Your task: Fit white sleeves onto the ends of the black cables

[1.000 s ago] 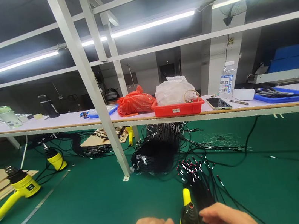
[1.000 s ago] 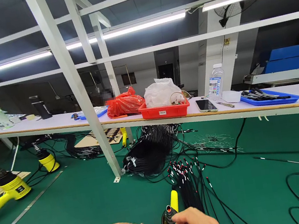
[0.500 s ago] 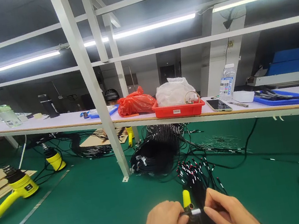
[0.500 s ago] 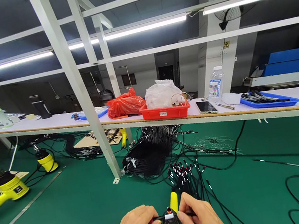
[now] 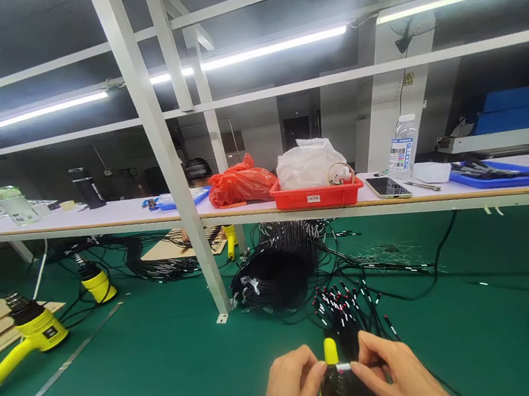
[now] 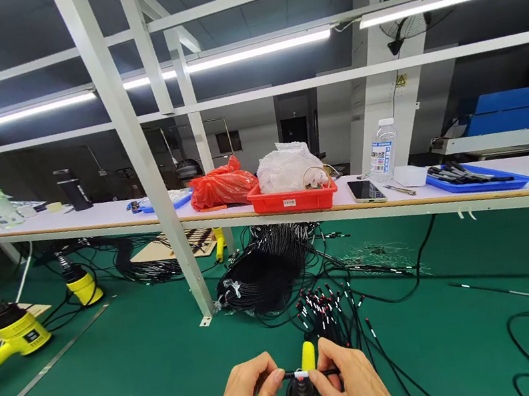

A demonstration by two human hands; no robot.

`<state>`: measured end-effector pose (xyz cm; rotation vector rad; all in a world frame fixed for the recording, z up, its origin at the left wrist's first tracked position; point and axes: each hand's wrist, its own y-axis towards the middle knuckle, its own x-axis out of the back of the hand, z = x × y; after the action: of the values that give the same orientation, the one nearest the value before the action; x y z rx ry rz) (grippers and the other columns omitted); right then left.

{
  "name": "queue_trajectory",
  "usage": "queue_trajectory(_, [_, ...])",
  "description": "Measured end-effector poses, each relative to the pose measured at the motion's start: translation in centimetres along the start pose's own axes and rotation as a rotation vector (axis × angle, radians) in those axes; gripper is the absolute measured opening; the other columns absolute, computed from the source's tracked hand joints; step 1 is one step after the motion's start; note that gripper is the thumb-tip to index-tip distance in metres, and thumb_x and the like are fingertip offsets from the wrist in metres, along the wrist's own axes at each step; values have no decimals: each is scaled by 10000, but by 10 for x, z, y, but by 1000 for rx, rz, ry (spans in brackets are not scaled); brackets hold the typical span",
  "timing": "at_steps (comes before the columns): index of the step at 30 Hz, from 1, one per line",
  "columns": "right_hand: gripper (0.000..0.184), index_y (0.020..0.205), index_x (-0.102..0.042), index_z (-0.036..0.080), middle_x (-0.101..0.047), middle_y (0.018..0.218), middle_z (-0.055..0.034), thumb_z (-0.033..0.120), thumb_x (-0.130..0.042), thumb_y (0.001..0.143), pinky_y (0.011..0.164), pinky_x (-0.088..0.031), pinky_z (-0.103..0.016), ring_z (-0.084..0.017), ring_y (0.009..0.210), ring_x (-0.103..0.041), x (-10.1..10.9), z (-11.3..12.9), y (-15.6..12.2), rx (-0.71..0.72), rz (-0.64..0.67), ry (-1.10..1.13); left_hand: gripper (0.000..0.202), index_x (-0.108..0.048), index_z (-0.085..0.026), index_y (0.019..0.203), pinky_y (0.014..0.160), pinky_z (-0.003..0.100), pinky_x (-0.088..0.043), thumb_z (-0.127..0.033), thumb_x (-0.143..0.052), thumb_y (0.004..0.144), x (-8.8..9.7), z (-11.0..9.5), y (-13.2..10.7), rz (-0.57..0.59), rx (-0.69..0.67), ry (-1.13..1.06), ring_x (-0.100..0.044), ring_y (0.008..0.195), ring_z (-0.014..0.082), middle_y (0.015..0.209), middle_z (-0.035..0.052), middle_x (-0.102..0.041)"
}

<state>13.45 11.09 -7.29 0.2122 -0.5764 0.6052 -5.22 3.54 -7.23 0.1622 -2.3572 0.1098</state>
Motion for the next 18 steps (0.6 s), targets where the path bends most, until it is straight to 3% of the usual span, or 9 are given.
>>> queue_trajectory(7, [220, 684, -364, 244, -409, 635, 64, 354, -429, 864, 551, -293, -246, -126, 580, -378, 0, -1, 1, -6, -17, -53, 217, -575, -220, 837, 787, 294, -392, -374, -455, 932, -1, 1, 2, -18, -18, -82, -529, 857, 195, 856, -2, -612])
queue_trajectory(12, [242, 700, -411, 238, -467, 648, 41, 413, -433, 866, 555, -312, -252, -143, 600, -420, 1, -1, 1, -38, -16, -30, 161, -557, -232, 857, 833, 297, -403, -353, -470, 918, -3, 4, 1, -28, -37, -110, -536, 894, 193, 887, -4, -605])
queue_trajectory(18, [345, 669, -444, 228, -540, 675, -1, 486, -388, 890, 590, -351, -267, -174, 642, -486, 4, -3, -1, -54, 2, -30, 316, -508, -227, 785, 837, 340, -404, -438, -344, 954, -7, 5, 1, -47, 0, 0, -531, 867, 215, 849, 23, -583])
